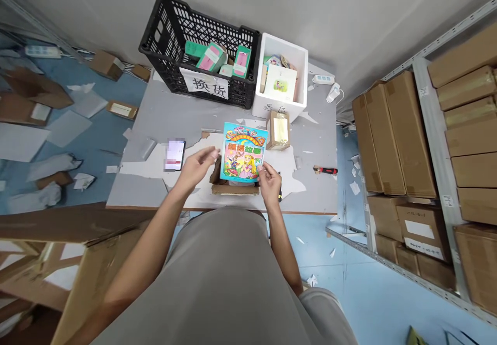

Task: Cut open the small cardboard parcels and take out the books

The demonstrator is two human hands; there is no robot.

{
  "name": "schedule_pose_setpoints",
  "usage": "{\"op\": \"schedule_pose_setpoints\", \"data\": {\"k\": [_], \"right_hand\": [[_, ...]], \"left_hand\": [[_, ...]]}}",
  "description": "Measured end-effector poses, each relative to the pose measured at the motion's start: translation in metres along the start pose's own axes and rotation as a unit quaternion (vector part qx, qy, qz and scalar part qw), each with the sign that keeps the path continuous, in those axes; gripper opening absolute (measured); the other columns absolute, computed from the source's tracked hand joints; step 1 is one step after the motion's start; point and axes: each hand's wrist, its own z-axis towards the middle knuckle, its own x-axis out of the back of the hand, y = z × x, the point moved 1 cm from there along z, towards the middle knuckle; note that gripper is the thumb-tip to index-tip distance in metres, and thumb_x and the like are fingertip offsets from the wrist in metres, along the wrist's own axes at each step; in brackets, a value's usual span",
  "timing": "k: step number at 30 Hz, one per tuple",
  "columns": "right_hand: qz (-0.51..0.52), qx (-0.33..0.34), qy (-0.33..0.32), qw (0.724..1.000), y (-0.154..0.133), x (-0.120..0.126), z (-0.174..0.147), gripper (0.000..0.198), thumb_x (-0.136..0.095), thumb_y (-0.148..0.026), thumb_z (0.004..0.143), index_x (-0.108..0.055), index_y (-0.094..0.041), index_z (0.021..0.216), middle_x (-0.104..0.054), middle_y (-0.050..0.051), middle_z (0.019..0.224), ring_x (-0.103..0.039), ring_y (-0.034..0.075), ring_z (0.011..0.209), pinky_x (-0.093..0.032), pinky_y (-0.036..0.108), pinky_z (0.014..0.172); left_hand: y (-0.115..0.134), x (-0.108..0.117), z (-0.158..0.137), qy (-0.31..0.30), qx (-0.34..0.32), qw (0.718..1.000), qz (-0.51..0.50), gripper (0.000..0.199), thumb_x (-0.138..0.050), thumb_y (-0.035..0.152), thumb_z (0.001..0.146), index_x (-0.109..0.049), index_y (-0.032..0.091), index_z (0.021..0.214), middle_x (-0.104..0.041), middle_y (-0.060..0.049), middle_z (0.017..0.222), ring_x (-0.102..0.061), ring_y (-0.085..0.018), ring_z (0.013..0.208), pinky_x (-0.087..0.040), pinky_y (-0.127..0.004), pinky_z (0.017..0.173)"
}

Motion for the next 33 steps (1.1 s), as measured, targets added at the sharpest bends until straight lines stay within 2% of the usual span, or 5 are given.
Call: {"op": "schedule_pose_setpoints", "data": {"k": [6,11,22,26,33], "right_hand": [[0.033,-0.018,-0.010,0.999,-0.001,-0.002,0.004,0.061,-0.082,-0.068,0.089,-0.087,-0.018,0.123,-0.061,-0.003,0.073,-0.049,0.013,0.062,-0.043,0.029,0.056],[0.074,-0.037,-0.008,0.997,0.008,-0.008,0.013,0.057,-0.085,-0.066,0.088,-0.087,-0.018,0.119,-0.063,-0.005,0.070,-0.053,0.013,0.064,-0.050,0.028,0.062],[0.218,-0.118,-0.039,0.968,0.013,-0.038,0.024,0.053,-0.074,-0.078,0.087,-0.076,-0.026,0.095,-0.084,0.009,0.095,-0.077,0.029,0.091,-0.067,0.042,0.079],[0.164,-0.089,-0.025,0.982,0.008,-0.026,0.020,0.053,-0.079,-0.078,0.085,-0.074,-0.026,0.092,-0.080,0.005,0.085,-0.072,0.025,0.084,-0.064,0.038,0.076],[0.086,-0.018,0.000,0.996,-0.014,-0.006,0.013,0.059,-0.083,-0.077,0.091,-0.080,-0.021,0.106,-0.068,-0.002,0.074,-0.059,0.015,0.066,-0.056,0.029,0.065]], "left_hand": [[0.000,-0.016,-0.025,-0.022,0.022,0.997,-0.066,0.076,-0.100,0.084,0.067,-0.091,0.018,0.103,-0.087,-0.011,0.102,-0.080,-0.030,0.099,-0.068,-0.043,0.094],[0.038,-0.024,-0.048,-0.009,-0.130,0.991,0.035,0.037,-0.093,0.061,0.089,-0.094,0.025,0.097,-0.081,-0.005,0.090,-0.067,-0.018,0.074,-0.058,-0.031,0.068],[0.055,-0.065,-0.087,-0.191,-0.278,0.923,0.186,0.021,-0.083,0.049,0.105,-0.096,0.035,0.113,-0.085,-0.009,0.105,-0.082,-0.026,0.094,-0.069,-0.036,0.091],[0.051,-0.061,-0.088,-0.161,-0.315,0.917,0.184,0.021,-0.079,0.043,0.110,-0.094,0.032,0.120,-0.086,-0.006,0.107,-0.081,-0.020,0.088,-0.068,-0.029,0.085],[0.033,-0.021,-0.040,0.003,-0.117,0.990,0.075,0.065,-0.085,0.067,0.099,-0.086,0.018,0.141,-0.088,-0.011,0.110,-0.082,-0.024,0.095,-0.071,-0.037,0.090]]}}
